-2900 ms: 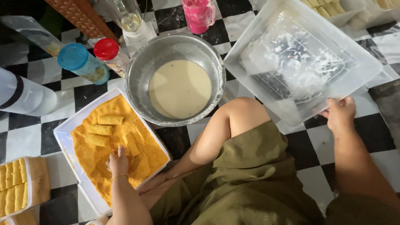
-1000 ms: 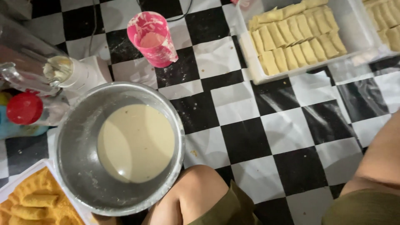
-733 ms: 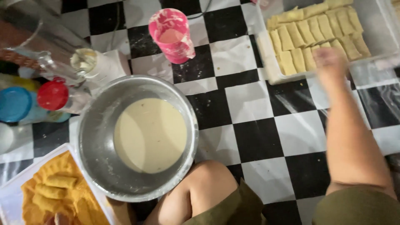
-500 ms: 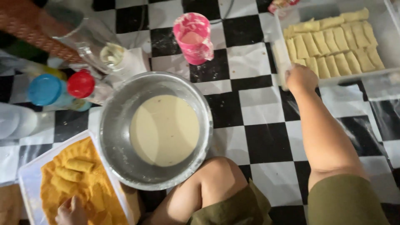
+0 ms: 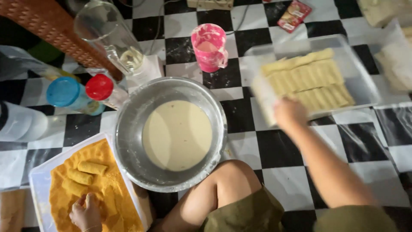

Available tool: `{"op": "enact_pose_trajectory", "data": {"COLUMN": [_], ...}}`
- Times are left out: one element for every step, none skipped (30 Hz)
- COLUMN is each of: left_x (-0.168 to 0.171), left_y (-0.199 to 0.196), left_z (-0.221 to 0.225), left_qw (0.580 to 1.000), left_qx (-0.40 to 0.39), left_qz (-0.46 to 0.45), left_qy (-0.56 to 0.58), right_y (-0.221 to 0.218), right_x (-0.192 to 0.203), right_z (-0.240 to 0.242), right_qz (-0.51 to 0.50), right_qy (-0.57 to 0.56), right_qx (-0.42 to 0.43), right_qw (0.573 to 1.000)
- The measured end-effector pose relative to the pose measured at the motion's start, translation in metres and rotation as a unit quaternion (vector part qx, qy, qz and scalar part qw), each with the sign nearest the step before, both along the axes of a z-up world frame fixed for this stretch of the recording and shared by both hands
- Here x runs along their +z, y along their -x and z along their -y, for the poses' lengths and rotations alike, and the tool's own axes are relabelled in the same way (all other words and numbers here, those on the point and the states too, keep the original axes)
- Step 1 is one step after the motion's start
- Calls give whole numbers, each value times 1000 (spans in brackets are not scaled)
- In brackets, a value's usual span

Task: The person is dipping rectangular food rolls into a liquid batter and then coating them in yellow breading powder before placing them in a tray.

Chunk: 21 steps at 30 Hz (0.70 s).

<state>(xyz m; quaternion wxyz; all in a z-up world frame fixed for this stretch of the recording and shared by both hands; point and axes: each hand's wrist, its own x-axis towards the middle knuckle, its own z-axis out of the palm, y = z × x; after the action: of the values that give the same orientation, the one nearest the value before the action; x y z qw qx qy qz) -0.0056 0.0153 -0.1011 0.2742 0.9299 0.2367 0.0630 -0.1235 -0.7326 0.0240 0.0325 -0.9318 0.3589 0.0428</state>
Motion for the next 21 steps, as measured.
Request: {"op": "enact_pose_trajectory", "data": {"left_x": [-18,-33,-49,-44,-39,-36,-27,-21,-15,-8,0,9,15,22,30,35,39,44,54,63,73], "left_y": [0,0,0,4,7,9,8,5,3,1,-1,-5,-3,-3,-3,-1,0,4,7,10,12], "left_z": [-10,-25,-40,-42,-45,-45,-41,-35,-29,-20,-13,-5,-2,0,2,14,25,34,39,44,48], "left_qw": [1000,999,998,998,1000,999,999,995,984,984,968,947,946,920,889,888,928,950,951,958,951], "left_qx": [-6,-6,-6,-4,6,14,16,26,37,38,48,58,59,68,77,77,-6,-87,-86,-163,-237], "left_qz": [-2,20,41,40,22,4,3,-22,-48,-52,-80,-105,-106,-128,-148,-145,-164,-184,-182,-186,-188], "left_qy": [1,-26,-52,-55,-14,29,29,97,166,167,234,299,301,365,427,429,335,236,236,149,60], "right_y": [10,15,19,23,26,31,33,35,38,37,36,33,35,34,34,33,32,32,30,26,22], "right_x": [1,2,3,-3,-9,-14,-2,12,26,45,63,82,78,74,71,80,88,96,100,106,111], "right_z": [-28,-59,-90,-100,-111,-119,-131,-140,-149,-149,-149,-150,-142,-136,-130,-133,-136,-141,-149,-156,-164], "right_qz": [-2,10,22,22,45,68,67,5,-56,-60,-37,-12,-13,27,68,71,107,140,141,178,215], "right_qy": [1,12,23,20,30,43,42,-45,-131,-130,-182,-234,-232,-178,-124,-122,-112,-103,-103,-132,-161], "right_qx": [-6,54,114,116,139,161,163,144,124,124,86,48,48,25,1,4,-5,-14,-12,-9,-6], "right_qw": [1000,998,993,993,989,984,984,989,982,982,979,971,971,983,990,990,988,985,985,975,963]}}
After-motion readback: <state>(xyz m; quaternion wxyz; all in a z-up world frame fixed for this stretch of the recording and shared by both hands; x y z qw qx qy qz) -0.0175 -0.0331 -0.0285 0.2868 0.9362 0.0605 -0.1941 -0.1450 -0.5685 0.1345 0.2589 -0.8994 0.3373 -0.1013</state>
